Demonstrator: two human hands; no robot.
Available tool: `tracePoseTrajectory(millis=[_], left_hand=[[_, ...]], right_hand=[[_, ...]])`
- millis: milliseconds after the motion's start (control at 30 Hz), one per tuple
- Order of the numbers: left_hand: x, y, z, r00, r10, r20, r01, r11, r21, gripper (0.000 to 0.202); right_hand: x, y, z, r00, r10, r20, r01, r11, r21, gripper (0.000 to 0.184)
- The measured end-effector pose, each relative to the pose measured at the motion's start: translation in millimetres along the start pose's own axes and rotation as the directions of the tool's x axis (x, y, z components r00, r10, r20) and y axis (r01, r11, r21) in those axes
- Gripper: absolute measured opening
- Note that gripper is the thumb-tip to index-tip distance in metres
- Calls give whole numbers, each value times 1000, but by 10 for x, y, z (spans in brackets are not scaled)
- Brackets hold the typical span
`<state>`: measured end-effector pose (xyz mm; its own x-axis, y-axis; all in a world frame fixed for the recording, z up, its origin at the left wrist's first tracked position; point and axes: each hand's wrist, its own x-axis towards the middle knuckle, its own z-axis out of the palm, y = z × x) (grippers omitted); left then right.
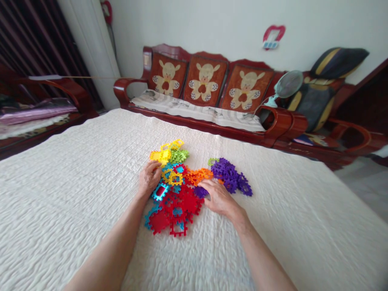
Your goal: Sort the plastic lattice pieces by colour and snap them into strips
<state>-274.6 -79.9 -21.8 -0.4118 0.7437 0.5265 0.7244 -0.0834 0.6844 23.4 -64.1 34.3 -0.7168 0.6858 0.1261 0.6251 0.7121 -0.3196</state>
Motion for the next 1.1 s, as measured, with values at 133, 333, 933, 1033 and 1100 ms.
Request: tracePoseTrajectory(millis=[133,333,933,1033,1100], left_hand=[[2,0,-1,1000,20,-7,-20,1000,-19,25],[2,-1,3,999,46,-28,-47,999,-9,24],[9,32,-14,1000,27,0,-27,1000,0,25],[10,32,-11,1000,21,5,-21,1000,12,24],[10,33,-10,1000,19,9,-19,1000,19,24]], right_hand=[[39,60,47,999,-43,-18,43,999,30,43],[57,33,105,997,-75,-15,76,997,5,49],[-74,420,-194,824,182,-536,-179,982,58,44],[-75,404,-217,802,187,-568,-179,981,70,47],[-33,310,-137,840,184,-511,-128,982,142,44]])
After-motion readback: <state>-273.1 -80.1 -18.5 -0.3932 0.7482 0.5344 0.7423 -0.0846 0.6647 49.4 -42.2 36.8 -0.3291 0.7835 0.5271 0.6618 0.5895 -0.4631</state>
